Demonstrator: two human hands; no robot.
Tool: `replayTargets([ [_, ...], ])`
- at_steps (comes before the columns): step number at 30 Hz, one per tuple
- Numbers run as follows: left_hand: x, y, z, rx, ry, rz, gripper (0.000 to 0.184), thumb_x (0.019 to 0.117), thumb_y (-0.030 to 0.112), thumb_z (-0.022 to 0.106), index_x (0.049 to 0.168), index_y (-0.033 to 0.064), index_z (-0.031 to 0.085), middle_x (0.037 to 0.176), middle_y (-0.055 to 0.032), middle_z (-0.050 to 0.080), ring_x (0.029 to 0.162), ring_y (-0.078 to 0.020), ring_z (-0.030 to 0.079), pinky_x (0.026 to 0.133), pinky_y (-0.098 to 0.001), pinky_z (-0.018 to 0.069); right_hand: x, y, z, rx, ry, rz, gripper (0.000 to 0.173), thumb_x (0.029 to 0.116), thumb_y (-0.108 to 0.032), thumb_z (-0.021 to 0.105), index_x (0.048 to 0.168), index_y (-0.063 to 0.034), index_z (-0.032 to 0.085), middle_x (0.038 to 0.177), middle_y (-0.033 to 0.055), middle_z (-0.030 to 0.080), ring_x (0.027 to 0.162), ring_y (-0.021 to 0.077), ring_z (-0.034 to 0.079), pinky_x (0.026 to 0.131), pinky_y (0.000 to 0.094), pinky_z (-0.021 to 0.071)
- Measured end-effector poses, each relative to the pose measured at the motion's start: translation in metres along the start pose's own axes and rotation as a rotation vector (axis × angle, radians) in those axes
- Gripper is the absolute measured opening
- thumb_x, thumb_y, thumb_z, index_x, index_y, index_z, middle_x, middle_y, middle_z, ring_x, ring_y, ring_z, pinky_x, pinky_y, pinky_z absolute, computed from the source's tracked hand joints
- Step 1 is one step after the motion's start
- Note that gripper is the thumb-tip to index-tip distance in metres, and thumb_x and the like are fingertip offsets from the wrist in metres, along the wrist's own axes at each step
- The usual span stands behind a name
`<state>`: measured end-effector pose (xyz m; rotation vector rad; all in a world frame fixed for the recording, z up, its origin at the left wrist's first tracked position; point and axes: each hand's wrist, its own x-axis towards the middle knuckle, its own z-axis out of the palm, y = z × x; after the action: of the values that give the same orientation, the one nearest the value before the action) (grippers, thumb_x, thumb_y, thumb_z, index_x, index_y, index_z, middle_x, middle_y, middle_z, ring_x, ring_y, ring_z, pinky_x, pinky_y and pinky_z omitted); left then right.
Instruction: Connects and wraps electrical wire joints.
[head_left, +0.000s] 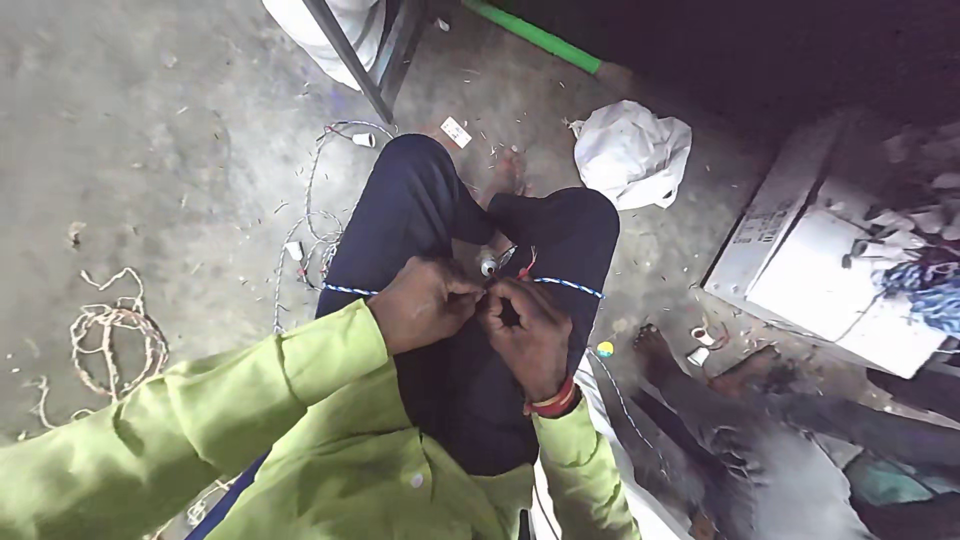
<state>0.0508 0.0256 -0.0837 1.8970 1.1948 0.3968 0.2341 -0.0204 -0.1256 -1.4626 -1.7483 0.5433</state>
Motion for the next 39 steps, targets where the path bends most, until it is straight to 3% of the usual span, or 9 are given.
replayTargets([
  [4, 0.0, -0.006, -0.001, -0.005, 0.0, 0.073, 0.019, 0.09, 0.02, 0.065, 0.095, 0.0115, 0.082, 0.087, 0.0004, 0.075, 0.081, -0.0059, 0.069, 0.074, -0.0259, 0.0578, 0.001, 0.004, -0.002, 0.048, -0.01, -0.004, 0.009, 0.088, -0.009, 0.069, 0.085, -0.0049, 0.076, 0.084, 0.0055, 0.076, 0.079, 0.0128, 0.072, 0.076, 0.029, 0.0604],
  [9, -0.001, -0.006, -0.004, -0.022, -0.03, 0.065, 0.022, 0.0962, 0.022, 0.063, 0.098, 0.0094, 0.081, 0.097, -0.0053, 0.077, 0.092, -0.0135, 0.071, 0.085, -0.0336, 0.057, 0.004, 0.007, -0.003, 0.07, -0.03, -0.049, 0.011, 0.089, -0.01, 0.069, 0.09, -0.0051, 0.078, 0.091, 0.0053, 0.078, 0.09, 0.0144, 0.075, 0.091, 0.033, 0.0606],
  [20, -0.011, -0.002, -0.005, -0.04, -0.063, 0.087, 0.025, 0.0966, 0.028, 0.064, 0.091, 0.0104, 0.081, 0.086, -0.0055, 0.075, 0.084, -0.0179, 0.07, 0.076, -0.039, 0.0573, 0.004, 0.009, -0.006, 0.129, -0.095, -0.125, 0.015, 0.0961, -0.013, 0.063, 0.099, -0.0024, 0.073, 0.087, 0.0051, 0.075, 0.082, 0.0104, 0.072, 0.083, 0.0269, 0.0598],
  [24, -0.017, 0.001, 0.003, -0.057, -0.089, 0.064, 0.024, 0.0962, 0.024, 0.063, 0.091, 0.0074, 0.08, 0.092, -0.0087, 0.075, 0.091, -0.0221, 0.072, 0.083, -0.0433, 0.058, 0.003, 0.012, -0.005, 0.197, -0.128, -0.071, 0.017, 0.0972, -0.013, 0.063, 0.102, -0.0001, 0.072, 0.086, 0.0057, 0.074, 0.076, 0.0076, 0.07, 0.074, 0.0237, 0.0604],
  [26, -0.016, 0.001, 0.001, -0.098, -0.028, -0.002, 0.025, 0.0948, 0.026, 0.063, 0.092, 0.0082, 0.08, 0.091, -0.0075, 0.076, 0.088, -0.018, 0.072, 0.081, -0.0404, 0.0586, 0.004, 0.013, -0.006, 0.277, -0.137, -0.056, 0.019, 0.0977, -0.013, 0.064, 0.104, 0.0022, 0.073, 0.089, 0.0076, 0.074, 0.079, 0.0074, 0.07, 0.076, 0.0235, 0.0604],
  [29, -0.01, 0.001, -0.005, -0.153, 0.069, -0.109, 0.023, 0.0922, 0.029, 0.066, 0.089, 0.0118, 0.08, 0.084, 0.0002, 0.073, 0.078, -0.0058, 0.066, 0.073, -0.0304, 0.056, 0.008, 0.015, -0.007, 0.356, -0.165, -0.104, 0.025, 0.096, -0.016, 0.067, 0.111, 0.0029, 0.073, 0.102, 0.0104, 0.076, 0.097, 0.0139, 0.072, 0.089, 0.0307, 0.0608],
  [32, -0.007, 0.001, -0.006, -0.135, 0.158, -0.127, 0.021, 0.09, 0.03, 0.067, 0.086, 0.0134, 0.08, 0.079, 0.0033, 0.07, 0.073, -0.0033, 0.063, 0.067, -0.0282, 0.0536, 0.01, 0.015, -0.005, 0.299, -0.202, -0.135, 0.03, 0.0961, -0.023, 0.07, 0.116, -0.0007, 0.075, 0.108, 0.0086, 0.076, 0.106, 0.0175, 0.069, 0.098, 0.0346, 0.0562],
  [35, -0.007, 0.003, -0.004, -0.093, 0.208, -0.076, 0.022, 0.0891, 0.031, 0.069, 0.09, 0.0126, 0.081, 0.082, 0.0013, 0.073, 0.075, -0.0053, 0.066, 0.069, -0.0288, 0.0564, 0.013, 0.014, -0.005, 0.264, -0.213, -0.102, 0.023, 0.0995, -0.021, 0.066, 0.11, -0.004, 0.079, 0.107, 0.0065, 0.077, 0.106, 0.0158, 0.069, 0.1, 0.0322, 0.0538],
  [39, -0.01, 0.003, 0.004, -0.045, 0.261, -0.033, 0.018, 0.0858, 0.027, 0.069, 0.084, 0.0122, 0.079, 0.078, 0.0029, 0.07, 0.066, -0.0036, 0.062, 0.061, -0.0269, 0.0552, 0.008, 0.016, -0.008, 0.334, -0.221, -0.023, 0.016, 0.0979, -0.016, 0.068, 0.104, -0.0067, 0.08, 0.105, 0.0037, 0.077, 0.105, 0.0148, 0.069, 0.095, 0.0329, 0.0567],
])
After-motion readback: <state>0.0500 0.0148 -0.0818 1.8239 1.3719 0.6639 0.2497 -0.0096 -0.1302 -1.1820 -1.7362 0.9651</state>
